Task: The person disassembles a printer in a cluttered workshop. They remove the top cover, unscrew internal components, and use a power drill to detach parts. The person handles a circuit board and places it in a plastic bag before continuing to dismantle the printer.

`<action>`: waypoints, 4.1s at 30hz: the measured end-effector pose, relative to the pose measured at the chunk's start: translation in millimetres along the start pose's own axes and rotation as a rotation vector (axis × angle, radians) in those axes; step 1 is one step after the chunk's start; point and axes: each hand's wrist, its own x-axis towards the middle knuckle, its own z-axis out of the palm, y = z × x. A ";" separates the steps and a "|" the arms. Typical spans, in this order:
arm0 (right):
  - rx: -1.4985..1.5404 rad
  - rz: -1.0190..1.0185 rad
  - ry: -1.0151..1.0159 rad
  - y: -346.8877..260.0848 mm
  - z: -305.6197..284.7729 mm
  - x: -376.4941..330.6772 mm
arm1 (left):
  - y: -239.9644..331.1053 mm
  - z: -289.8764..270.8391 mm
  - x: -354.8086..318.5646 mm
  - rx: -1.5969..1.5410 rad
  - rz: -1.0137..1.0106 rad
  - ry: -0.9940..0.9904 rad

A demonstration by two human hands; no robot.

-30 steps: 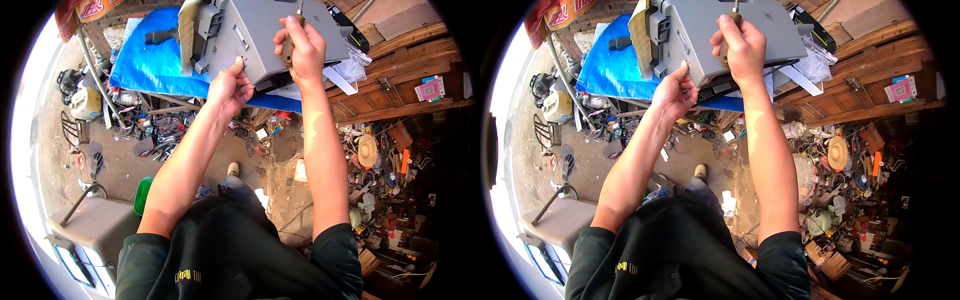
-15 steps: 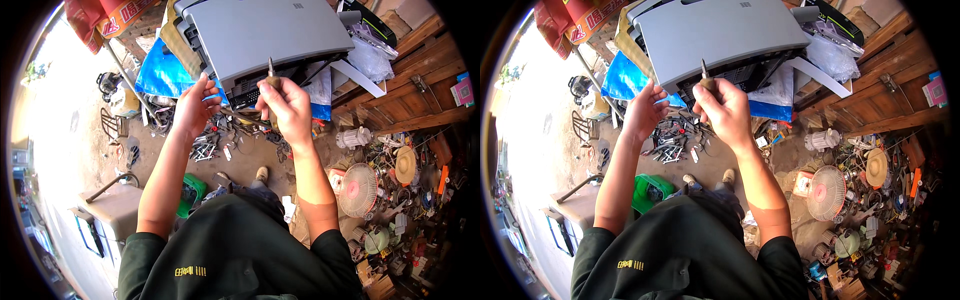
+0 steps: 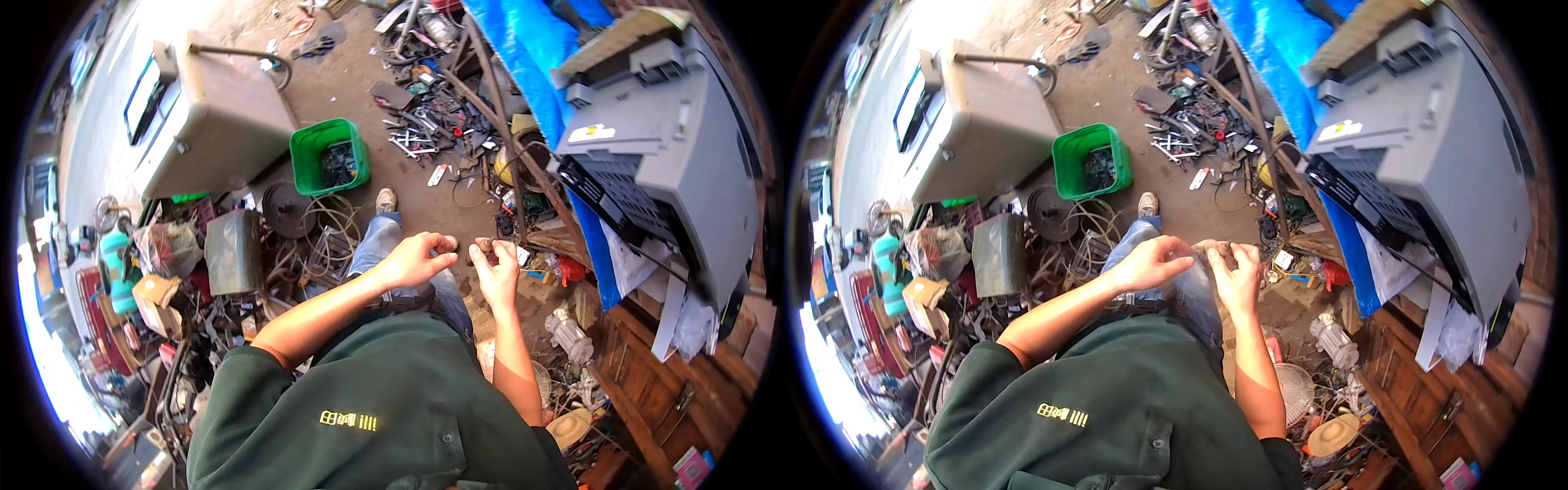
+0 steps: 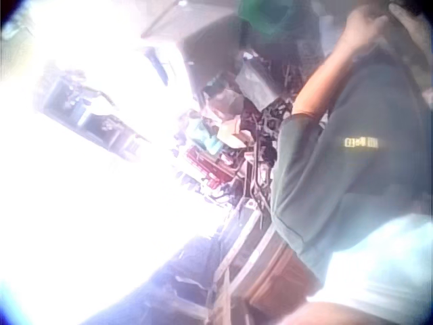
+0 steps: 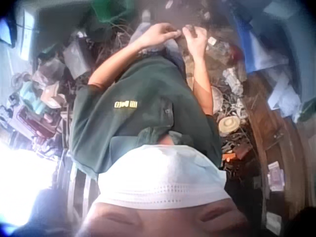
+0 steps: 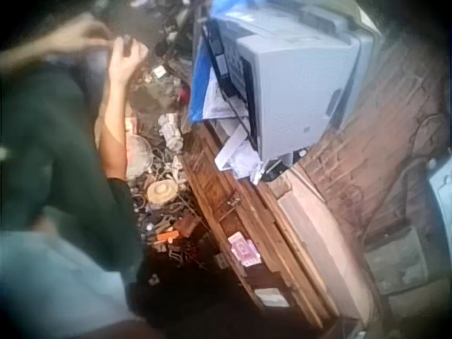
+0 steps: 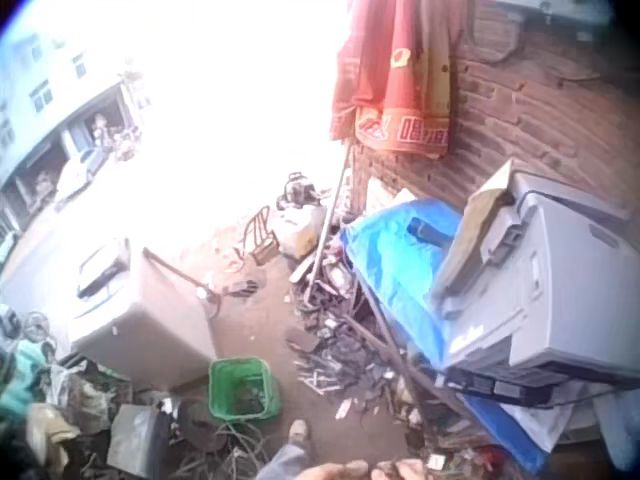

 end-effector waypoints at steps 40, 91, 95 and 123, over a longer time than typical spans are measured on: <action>0.266 0.477 -0.260 225.7 579.5 198.0 | -468.1 -75.3 12.4 0.189 -1.040 -0.050; -0.841 0.225 -0.345 516.5 360.9 424.1 | -443.0 -108.4 83.3 0.355 -0.410 0.115; -1.048 -0.271 -0.416 580.1 383.9 489.2 | -449.7 -121.4 95.4 0.336 -0.421 0.243; 0.536 0.736 -0.192 144.6 217.3 154.5 | -322.2 -114.0 99.7 0.127 -0.311 0.211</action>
